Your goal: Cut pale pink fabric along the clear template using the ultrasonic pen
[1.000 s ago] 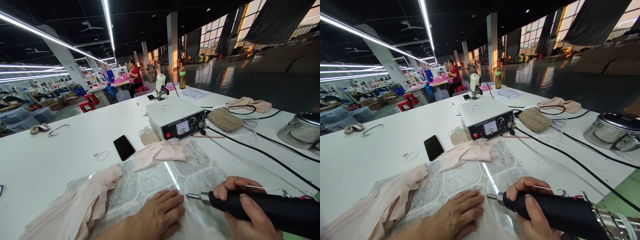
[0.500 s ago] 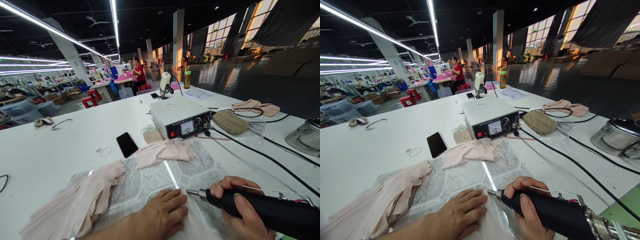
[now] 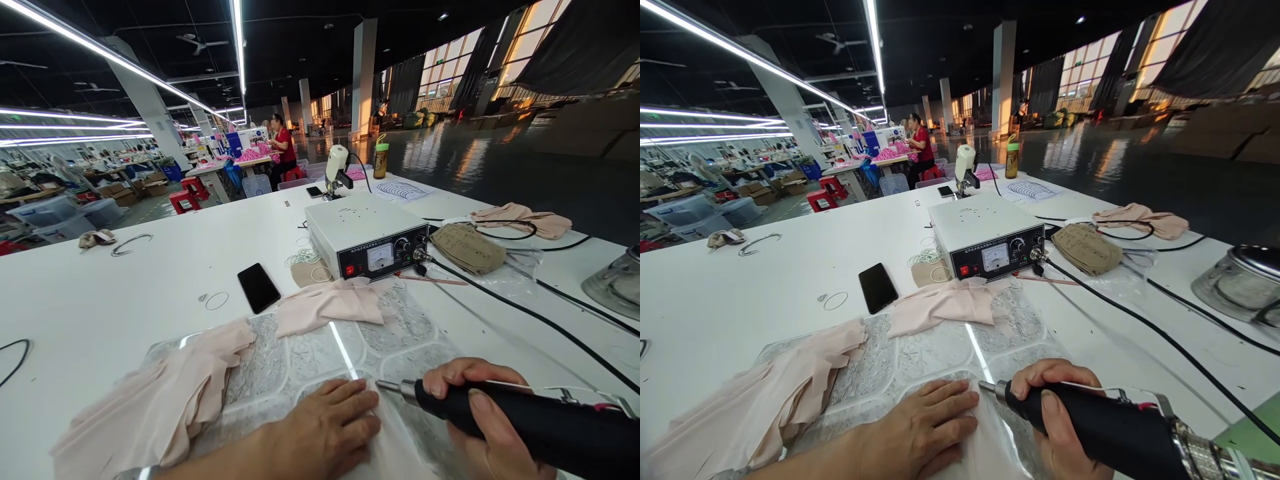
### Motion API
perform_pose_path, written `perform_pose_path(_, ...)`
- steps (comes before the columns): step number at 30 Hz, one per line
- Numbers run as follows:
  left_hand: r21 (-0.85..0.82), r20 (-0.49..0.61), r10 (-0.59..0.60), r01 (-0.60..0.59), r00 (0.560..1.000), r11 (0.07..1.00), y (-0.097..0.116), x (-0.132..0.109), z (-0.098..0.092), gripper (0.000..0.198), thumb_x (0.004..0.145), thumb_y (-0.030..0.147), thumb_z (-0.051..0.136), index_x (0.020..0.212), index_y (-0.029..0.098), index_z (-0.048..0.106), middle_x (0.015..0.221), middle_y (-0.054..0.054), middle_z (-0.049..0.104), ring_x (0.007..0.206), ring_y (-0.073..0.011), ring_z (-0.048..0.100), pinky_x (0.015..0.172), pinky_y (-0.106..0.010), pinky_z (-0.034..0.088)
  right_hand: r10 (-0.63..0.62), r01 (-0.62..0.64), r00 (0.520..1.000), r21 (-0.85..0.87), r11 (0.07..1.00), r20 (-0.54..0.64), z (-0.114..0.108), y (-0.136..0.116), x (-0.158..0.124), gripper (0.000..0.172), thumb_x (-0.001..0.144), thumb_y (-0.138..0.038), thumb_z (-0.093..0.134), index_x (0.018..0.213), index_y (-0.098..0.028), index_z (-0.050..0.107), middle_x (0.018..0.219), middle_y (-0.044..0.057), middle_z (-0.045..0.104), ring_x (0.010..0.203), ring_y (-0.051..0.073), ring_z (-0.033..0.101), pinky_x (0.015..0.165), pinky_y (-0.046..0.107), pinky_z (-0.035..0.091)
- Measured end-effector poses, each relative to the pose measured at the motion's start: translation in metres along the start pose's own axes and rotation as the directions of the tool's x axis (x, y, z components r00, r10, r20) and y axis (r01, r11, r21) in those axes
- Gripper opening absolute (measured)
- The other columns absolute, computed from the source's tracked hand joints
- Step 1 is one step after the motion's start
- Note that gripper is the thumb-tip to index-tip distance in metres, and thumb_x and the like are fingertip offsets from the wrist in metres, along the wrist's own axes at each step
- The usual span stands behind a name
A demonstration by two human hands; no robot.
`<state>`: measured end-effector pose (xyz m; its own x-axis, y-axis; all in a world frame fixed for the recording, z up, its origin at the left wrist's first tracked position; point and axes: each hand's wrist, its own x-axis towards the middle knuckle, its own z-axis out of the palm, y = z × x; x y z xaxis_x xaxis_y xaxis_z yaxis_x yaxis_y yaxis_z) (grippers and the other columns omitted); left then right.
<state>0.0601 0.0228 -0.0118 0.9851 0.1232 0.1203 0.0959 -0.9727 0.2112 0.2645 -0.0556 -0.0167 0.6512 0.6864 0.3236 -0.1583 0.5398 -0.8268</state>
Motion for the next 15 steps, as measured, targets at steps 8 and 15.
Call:
perform_pose_path(8, -0.003, -0.039, 0.001, -0.001, 0.999, 1.000, -0.001, -0.001, 0.008, 0.027, 0.102, 0.032, 0.050, 0.121, 0.014, 0.055, 0.141, -0.010, 0.054, 0.132, -0.0264, 0.050, 0.111, -0.037, 0.041, -0.018, 0.020, 0.999, 0.043, 0.999, -0.048, 0.012, -0.002, 0.002, 0.007, 0.077, -0.029, 0.069, 0.080, -0.025, 0.064, 0.068, -0.001, 0.055, 0.052, 0.014, 0.056, 0.050, 0.035, 0.056)
perform_pose_path(15, 0.004, -0.063, 0.008, -0.007, 0.998, 1.000, -0.002, -0.001, 0.010, 0.026, 0.102, 0.031, 0.048, 0.120, 0.014, 0.056, 0.140, -0.011, 0.055, 0.132, -0.0261, 0.050, 0.110, -0.036, 0.041, -0.012, 0.012, 0.999, 0.019, 1.000, -0.034, 0.008, 0.002, 0.001, 0.006, 0.079, -0.028, 0.068, 0.080, -0.026, 0.063, 0.069, 0.000, 0.055, 0.055, 0.015, 0.054, 0.052, 0.036, 0.056)
